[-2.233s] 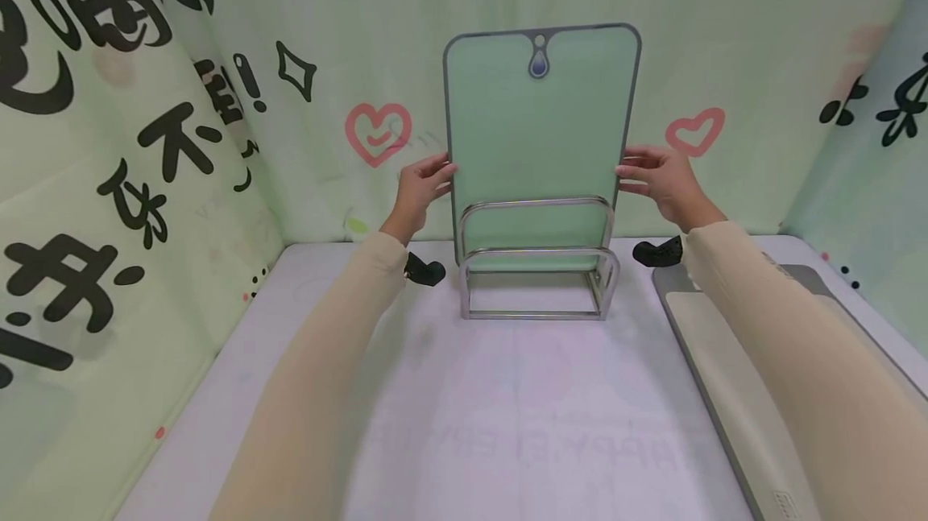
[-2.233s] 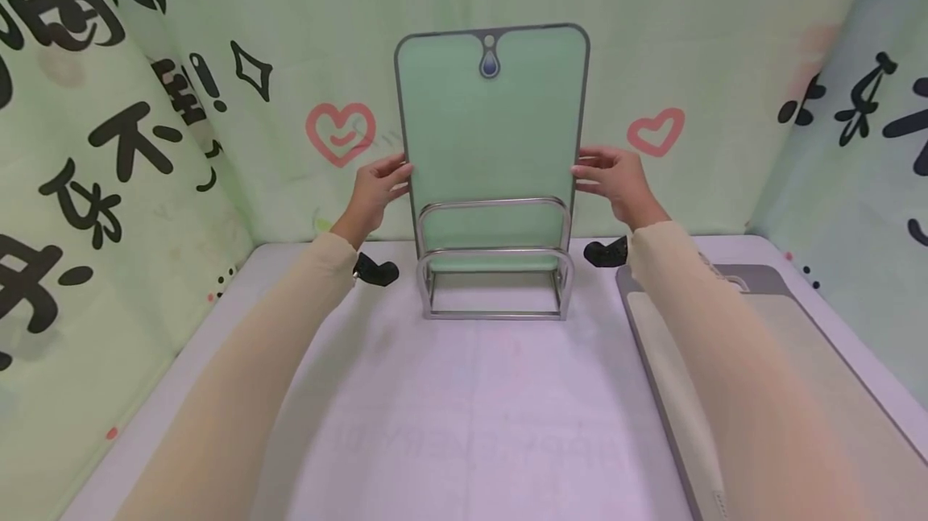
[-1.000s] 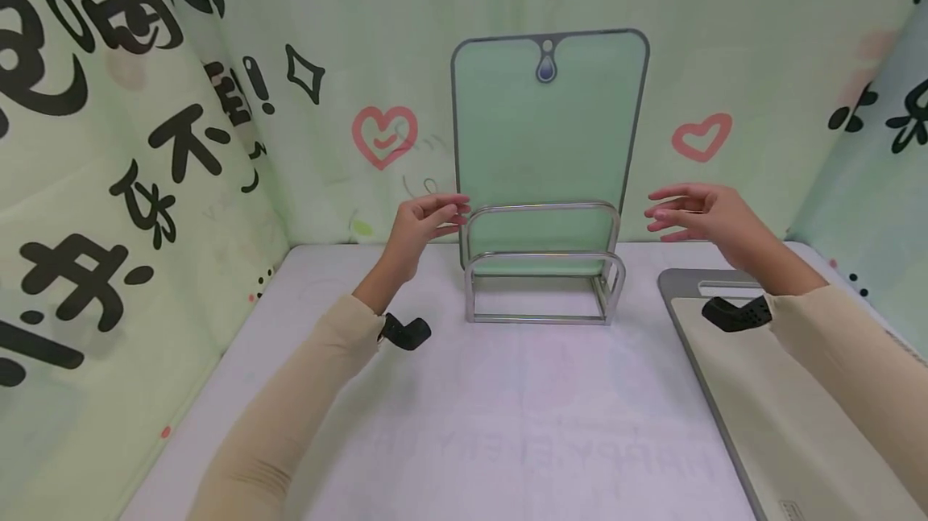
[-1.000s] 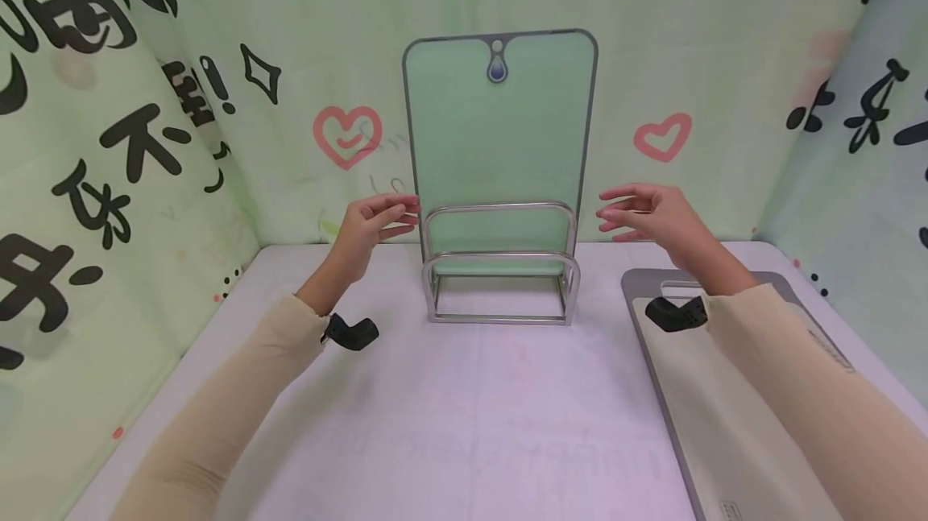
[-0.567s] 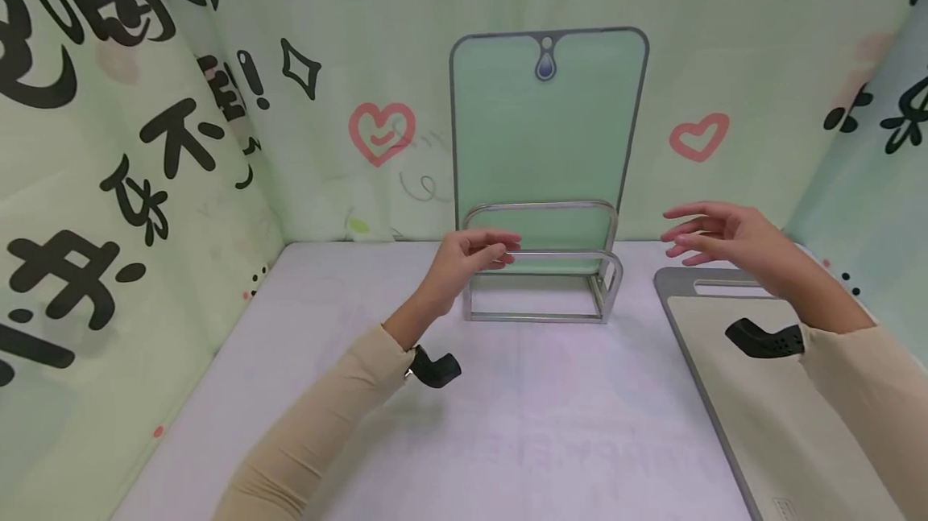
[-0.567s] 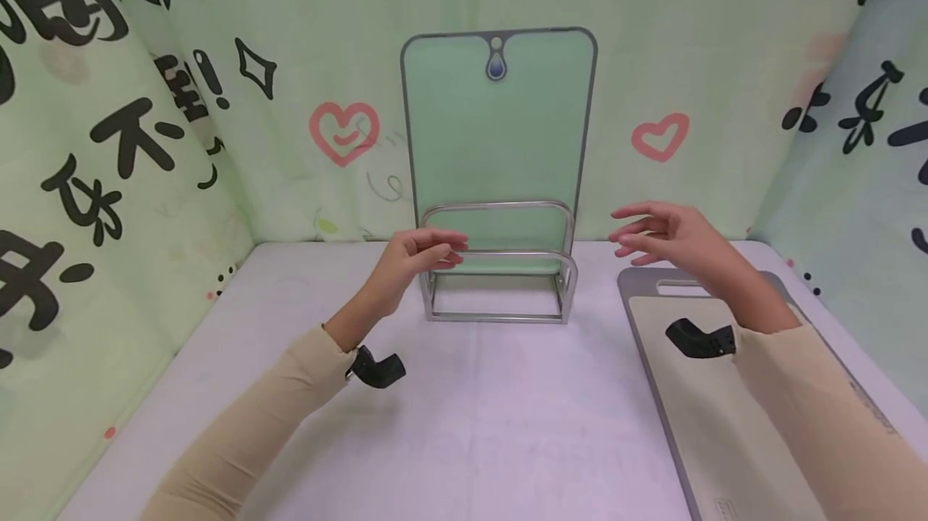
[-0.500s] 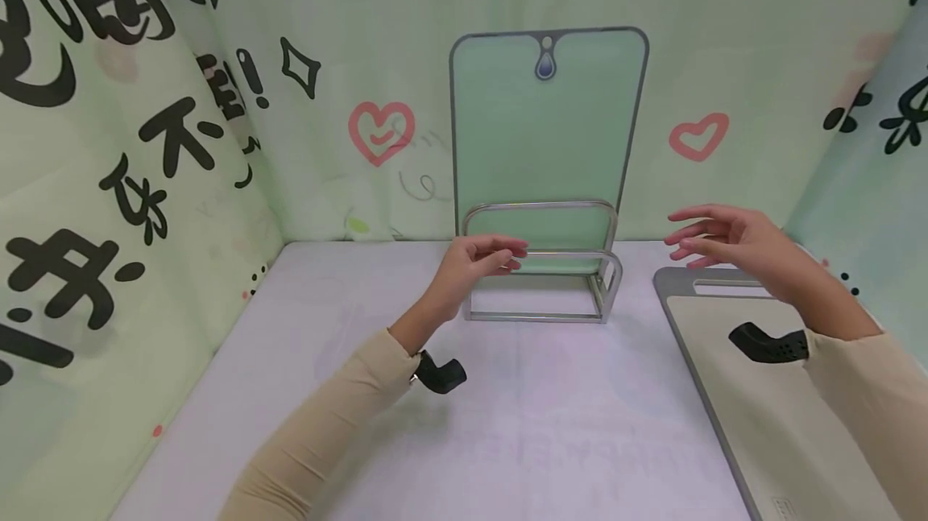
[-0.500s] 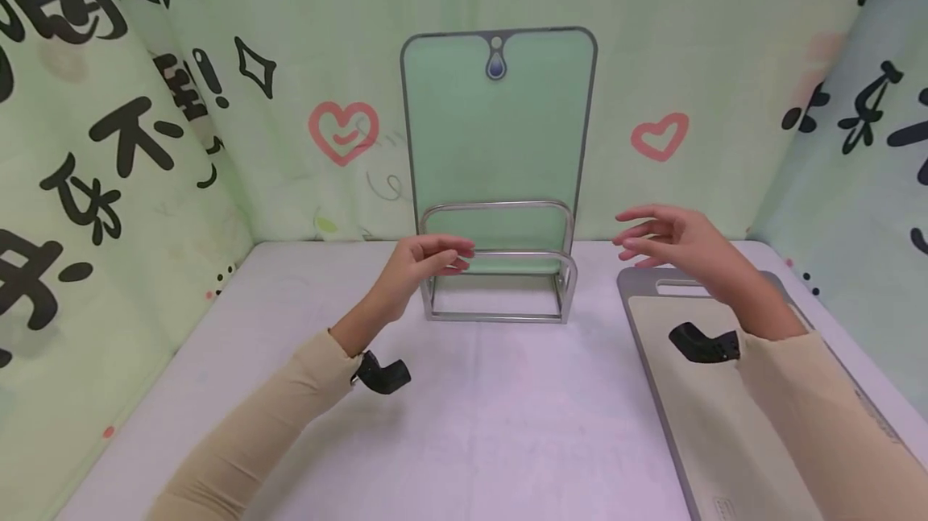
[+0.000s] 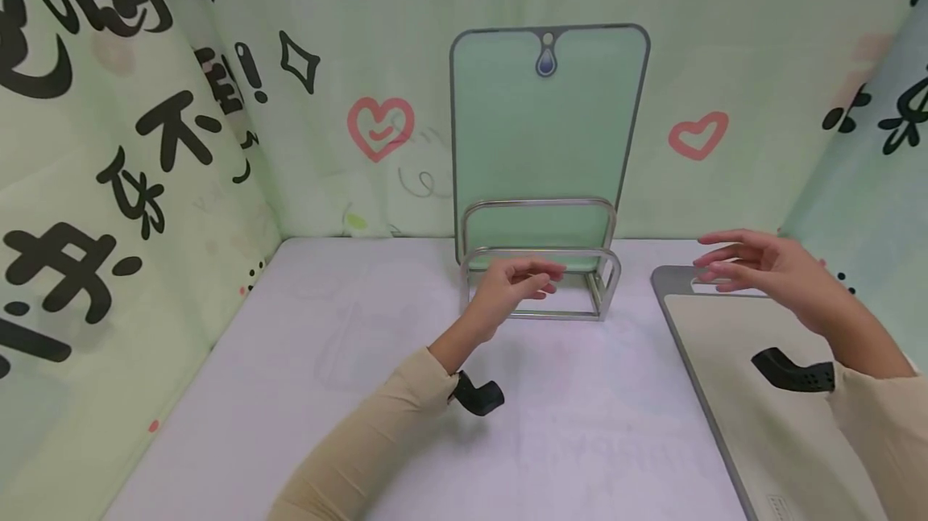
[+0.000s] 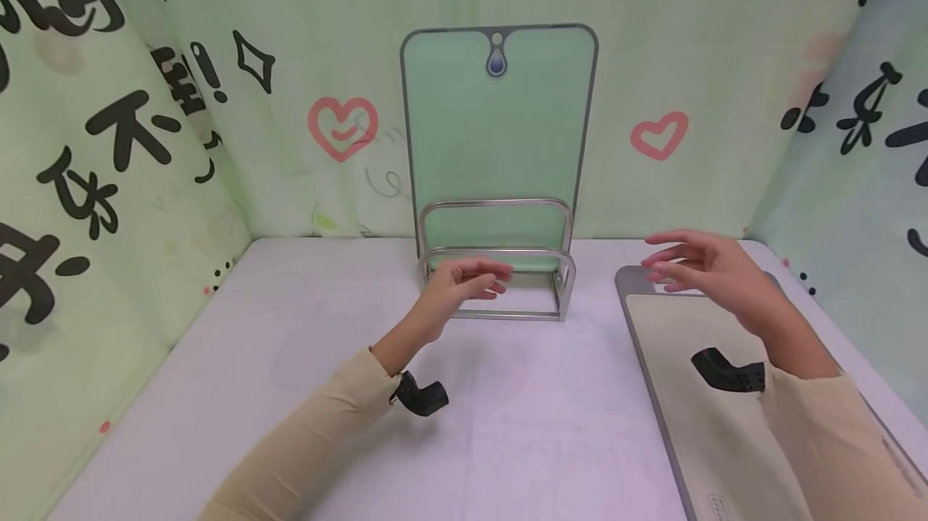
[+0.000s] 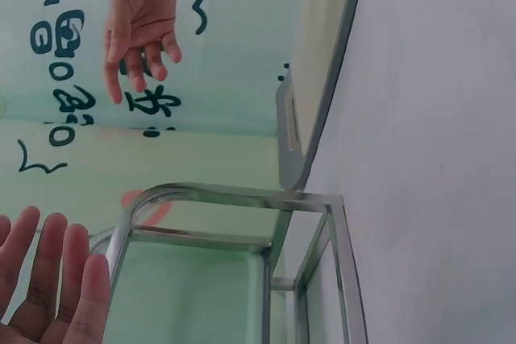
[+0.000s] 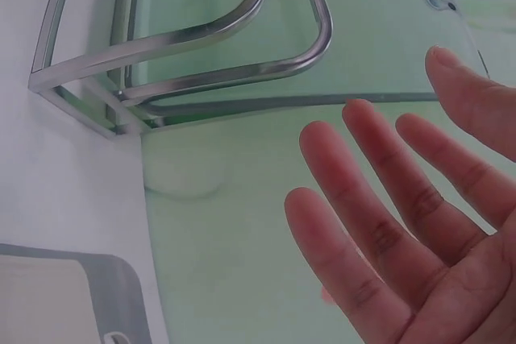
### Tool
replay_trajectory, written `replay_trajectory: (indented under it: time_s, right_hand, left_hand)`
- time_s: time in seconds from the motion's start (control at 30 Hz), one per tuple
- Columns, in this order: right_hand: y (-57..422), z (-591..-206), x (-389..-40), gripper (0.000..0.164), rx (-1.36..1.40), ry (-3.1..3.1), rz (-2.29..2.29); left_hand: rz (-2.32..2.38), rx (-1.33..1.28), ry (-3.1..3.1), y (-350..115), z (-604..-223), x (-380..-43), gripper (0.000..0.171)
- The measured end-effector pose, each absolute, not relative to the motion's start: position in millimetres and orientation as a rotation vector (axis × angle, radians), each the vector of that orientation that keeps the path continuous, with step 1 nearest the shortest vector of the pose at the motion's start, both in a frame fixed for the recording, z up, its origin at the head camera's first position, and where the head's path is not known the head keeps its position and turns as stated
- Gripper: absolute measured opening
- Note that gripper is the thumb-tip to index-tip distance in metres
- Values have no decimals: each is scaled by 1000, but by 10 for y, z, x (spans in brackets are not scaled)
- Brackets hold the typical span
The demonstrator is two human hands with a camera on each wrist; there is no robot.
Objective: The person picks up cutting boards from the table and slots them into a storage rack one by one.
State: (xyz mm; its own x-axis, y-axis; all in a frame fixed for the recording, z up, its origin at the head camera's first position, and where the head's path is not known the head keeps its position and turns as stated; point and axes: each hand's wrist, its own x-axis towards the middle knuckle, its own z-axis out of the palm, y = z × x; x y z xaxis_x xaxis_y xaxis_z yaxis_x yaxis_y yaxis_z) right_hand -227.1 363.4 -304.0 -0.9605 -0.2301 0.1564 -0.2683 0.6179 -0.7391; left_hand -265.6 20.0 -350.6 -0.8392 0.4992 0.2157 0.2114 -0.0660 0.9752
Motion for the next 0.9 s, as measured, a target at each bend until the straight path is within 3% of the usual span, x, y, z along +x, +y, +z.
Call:
replay_trajectory:
  time_s: [0.57, 0.9]
  right_hand:
    - [3944, -3352, -2145, 38, 449, -2680, 1329]
    - [4130, -3489, -2062, 37, 311, -2751, 1284]
  left_hand:
    - [1913, 682, 1952, 740, -3789, -2584, 24]
    - [1879, 547, 1946, 1040, -4008, -2540, 21]
